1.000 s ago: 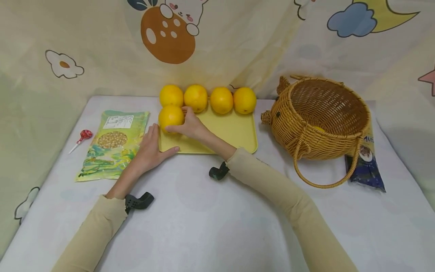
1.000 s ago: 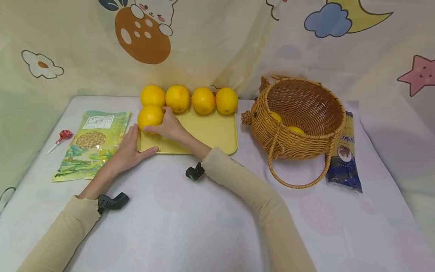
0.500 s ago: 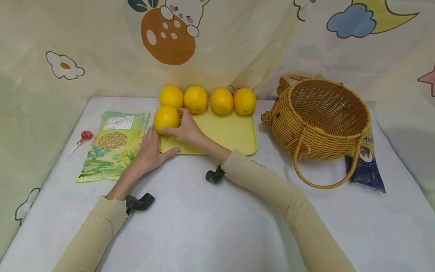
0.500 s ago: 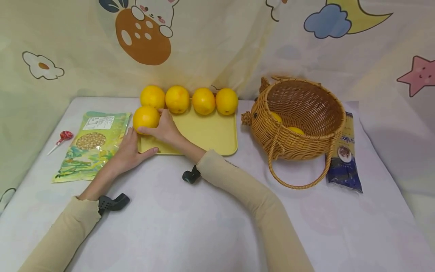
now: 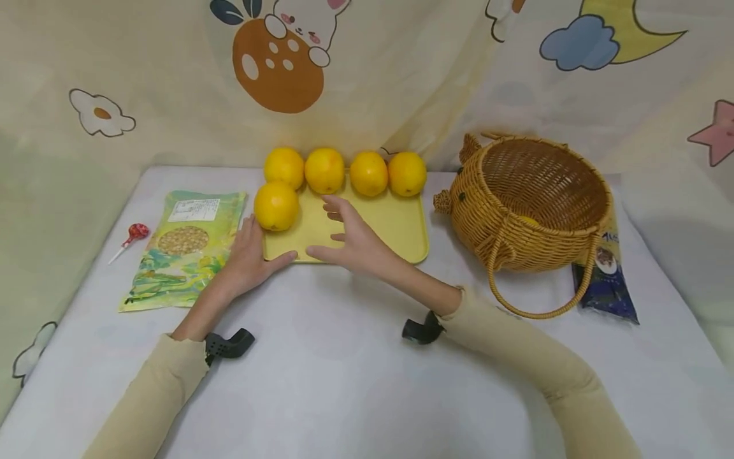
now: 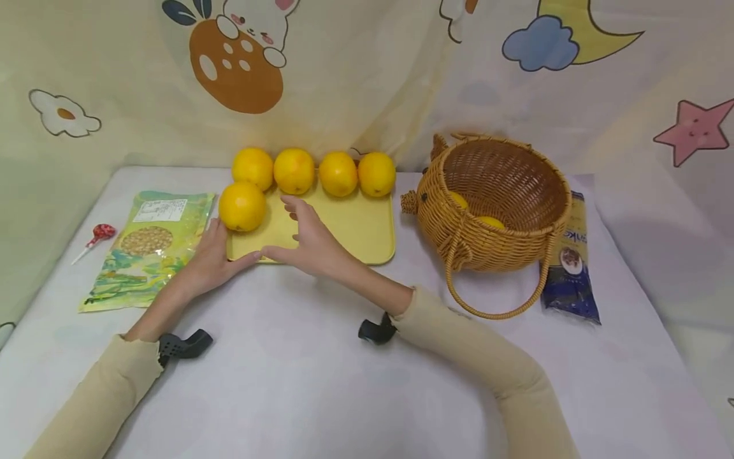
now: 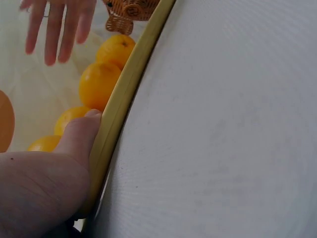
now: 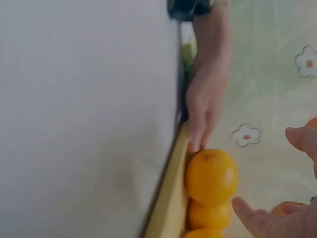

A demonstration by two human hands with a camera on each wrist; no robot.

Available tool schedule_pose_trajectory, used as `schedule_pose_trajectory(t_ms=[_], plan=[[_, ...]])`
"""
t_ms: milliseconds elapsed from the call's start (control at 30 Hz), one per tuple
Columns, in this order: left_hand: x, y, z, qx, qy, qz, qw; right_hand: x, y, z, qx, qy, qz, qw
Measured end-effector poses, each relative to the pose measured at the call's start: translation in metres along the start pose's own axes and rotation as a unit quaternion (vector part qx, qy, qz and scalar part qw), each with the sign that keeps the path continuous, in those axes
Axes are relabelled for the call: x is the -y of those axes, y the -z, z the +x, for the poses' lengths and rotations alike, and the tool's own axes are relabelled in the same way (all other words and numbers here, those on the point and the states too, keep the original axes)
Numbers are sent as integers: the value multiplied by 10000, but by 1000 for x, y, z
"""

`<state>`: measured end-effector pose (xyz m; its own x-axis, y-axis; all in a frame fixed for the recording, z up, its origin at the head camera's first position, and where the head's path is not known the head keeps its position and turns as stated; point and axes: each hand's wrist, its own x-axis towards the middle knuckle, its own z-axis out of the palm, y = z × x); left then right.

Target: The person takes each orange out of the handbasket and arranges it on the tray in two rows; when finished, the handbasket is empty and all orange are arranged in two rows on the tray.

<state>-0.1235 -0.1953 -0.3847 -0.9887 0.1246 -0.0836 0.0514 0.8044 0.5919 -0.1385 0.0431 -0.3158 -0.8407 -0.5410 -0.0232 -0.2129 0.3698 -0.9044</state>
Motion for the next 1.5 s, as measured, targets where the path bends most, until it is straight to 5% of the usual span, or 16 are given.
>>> schedule_pose_trajectory(t_ms=[233, 567, 1167, 1500], plan=[[5, 2, -2, -41, -44, -37, 10000, -3, 40, -70, -117, 545, 175, 9983], [4, -1, -4, -4, -75, -105, 9999, -19, 77, -117, -698, 624, 232, 9953], [1, -4, -2, -150, -281, -82, 9995, -26, 106, -139, -1141, 974, 80, 9886], [1, -1, -1, -118, -220, -98, 9996, -25, 114, -141, -1125, 1079, 474, 9866]])
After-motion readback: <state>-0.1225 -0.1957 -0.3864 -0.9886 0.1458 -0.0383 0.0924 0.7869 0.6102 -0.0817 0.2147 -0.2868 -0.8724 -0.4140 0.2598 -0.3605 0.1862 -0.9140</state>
